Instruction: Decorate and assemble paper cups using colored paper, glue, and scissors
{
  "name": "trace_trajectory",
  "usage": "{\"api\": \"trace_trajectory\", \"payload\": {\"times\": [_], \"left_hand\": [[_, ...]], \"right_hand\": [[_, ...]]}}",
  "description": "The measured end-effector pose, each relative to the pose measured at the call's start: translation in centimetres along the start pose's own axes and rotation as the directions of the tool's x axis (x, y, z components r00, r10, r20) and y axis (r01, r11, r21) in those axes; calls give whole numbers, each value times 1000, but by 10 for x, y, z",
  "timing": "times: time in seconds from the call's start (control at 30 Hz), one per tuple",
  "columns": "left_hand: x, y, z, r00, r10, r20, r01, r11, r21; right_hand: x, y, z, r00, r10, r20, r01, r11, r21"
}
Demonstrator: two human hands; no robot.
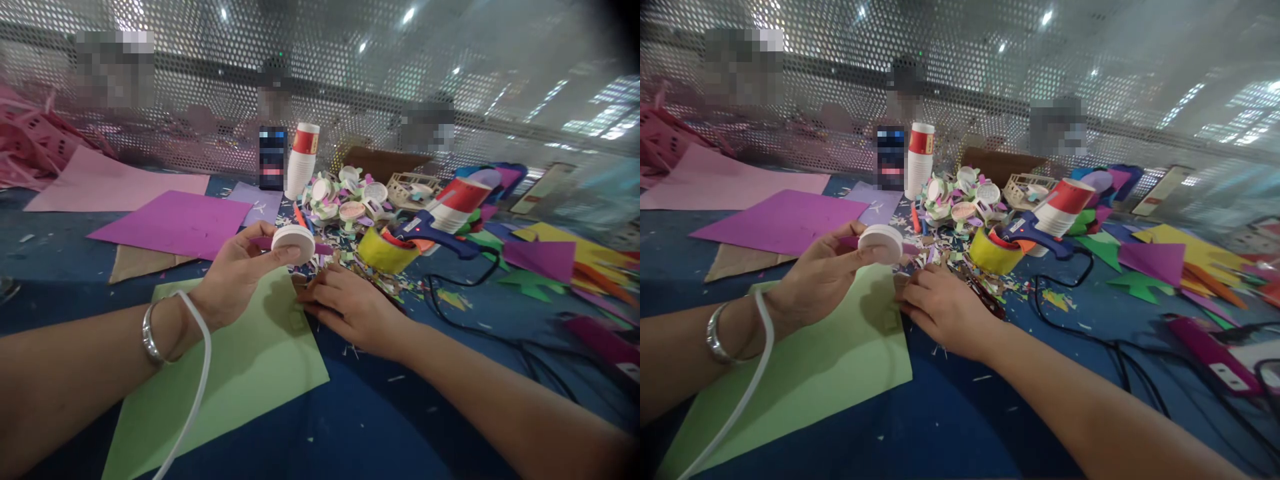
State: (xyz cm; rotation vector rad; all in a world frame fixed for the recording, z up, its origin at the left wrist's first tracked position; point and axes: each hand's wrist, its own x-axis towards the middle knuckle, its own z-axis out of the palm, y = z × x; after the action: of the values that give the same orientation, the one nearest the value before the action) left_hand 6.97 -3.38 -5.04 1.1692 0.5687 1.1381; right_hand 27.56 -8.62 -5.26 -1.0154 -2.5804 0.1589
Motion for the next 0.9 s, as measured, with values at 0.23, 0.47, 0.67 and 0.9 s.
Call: {"api": "trace_trajectory", "payload": {"times": [0.23, 0.47, 0.67, 0.9], "left_hand": [[1, 2, 0, 998, -67, -12, 67, 998, -15], [0, 4, -3, 987, -158, 43, 160, 986, -51], [-1, 6, -1, 982, -191, 2, 191, 981, 17], [0, 4, -2, 975, -220, -14, 221, 974, 41]], "right_hand": [[-5, 0, -8, 977, 109, -184, -94, 992, 89], [-7, 1, -19, 904, 393, -165, -311, 873, 375], [-12, 2, -26, 865, 491, -103, -376, 771, 513], [-13, -1, -29, 883, 463, -77, -357, 769, 530]]}}
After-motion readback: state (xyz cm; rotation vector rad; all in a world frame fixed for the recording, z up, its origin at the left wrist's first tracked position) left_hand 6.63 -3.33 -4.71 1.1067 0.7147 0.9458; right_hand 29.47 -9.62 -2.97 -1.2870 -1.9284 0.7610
